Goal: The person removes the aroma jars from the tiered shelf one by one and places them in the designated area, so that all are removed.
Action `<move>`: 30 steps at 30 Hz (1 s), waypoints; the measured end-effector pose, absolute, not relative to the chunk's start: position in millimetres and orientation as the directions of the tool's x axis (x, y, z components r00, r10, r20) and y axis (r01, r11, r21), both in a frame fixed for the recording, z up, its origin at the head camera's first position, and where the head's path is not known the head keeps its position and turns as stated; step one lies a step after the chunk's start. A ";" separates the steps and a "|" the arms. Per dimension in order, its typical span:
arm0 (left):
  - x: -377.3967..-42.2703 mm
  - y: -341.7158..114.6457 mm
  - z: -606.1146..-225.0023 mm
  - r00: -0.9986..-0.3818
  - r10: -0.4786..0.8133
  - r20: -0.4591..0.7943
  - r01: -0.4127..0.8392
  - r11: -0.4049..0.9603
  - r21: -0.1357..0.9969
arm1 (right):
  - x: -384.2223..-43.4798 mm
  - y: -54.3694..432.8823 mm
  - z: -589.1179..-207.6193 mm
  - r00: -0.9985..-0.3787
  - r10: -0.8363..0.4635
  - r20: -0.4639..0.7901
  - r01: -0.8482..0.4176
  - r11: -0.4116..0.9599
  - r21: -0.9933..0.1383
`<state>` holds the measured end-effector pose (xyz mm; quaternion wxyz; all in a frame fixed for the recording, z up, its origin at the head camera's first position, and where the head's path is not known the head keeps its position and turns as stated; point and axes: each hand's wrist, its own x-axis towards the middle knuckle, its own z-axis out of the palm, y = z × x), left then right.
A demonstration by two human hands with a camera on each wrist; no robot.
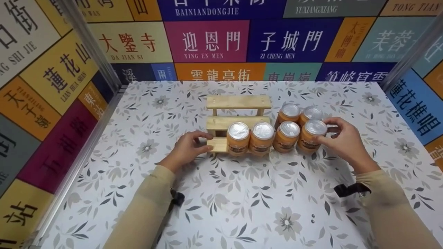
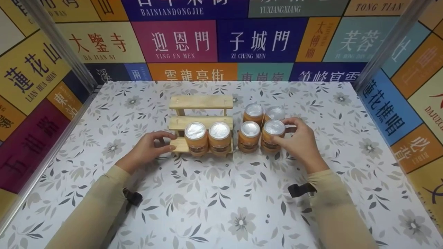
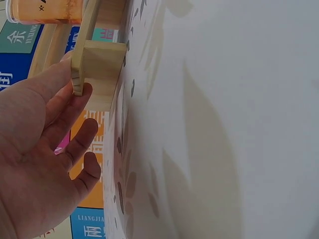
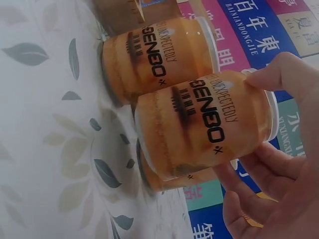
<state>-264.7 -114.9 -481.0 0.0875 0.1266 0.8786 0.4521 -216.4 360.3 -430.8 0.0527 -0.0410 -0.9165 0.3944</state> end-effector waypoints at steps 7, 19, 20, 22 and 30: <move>-265.2 -114.7 -480.7 -0.953 0.303 -0.018 0.162 0.555 0.816 | -218.0 363.0 -437.1 -0.995 0.103 0.007 0.067 0.696 -0.715; -268.2 -115.2 -475.1 -0.948 0.318 -0.024 0.168 0.562 0.810 | -218.0 370.0 -444.6 -0.999 0.050 -0.002 0.035 0.676 -0.736; -268.2 -115.0 -474.6 -0.947 0.320 -0.022 0.170 0.561 0.810 | -217.8 370.1 -444.6 -0.999 0.043 0.014 0.019 0.672 -0.741; -267.8 -114.8 -474.7 -0.947 0.322 -0.025 0.169 0.562 0.810 | -217.8 369.1 -444.7 -0.998 0.039 0.059 -0.018 0.662 -0.749; -264.1 -114.8 -479.7 -0.951 0.309 -0.027 0.160 0.564 0.810 | -212.0 349.7 -437.1 -0.947 0.068 0.314 -0.208 0.613 -0.762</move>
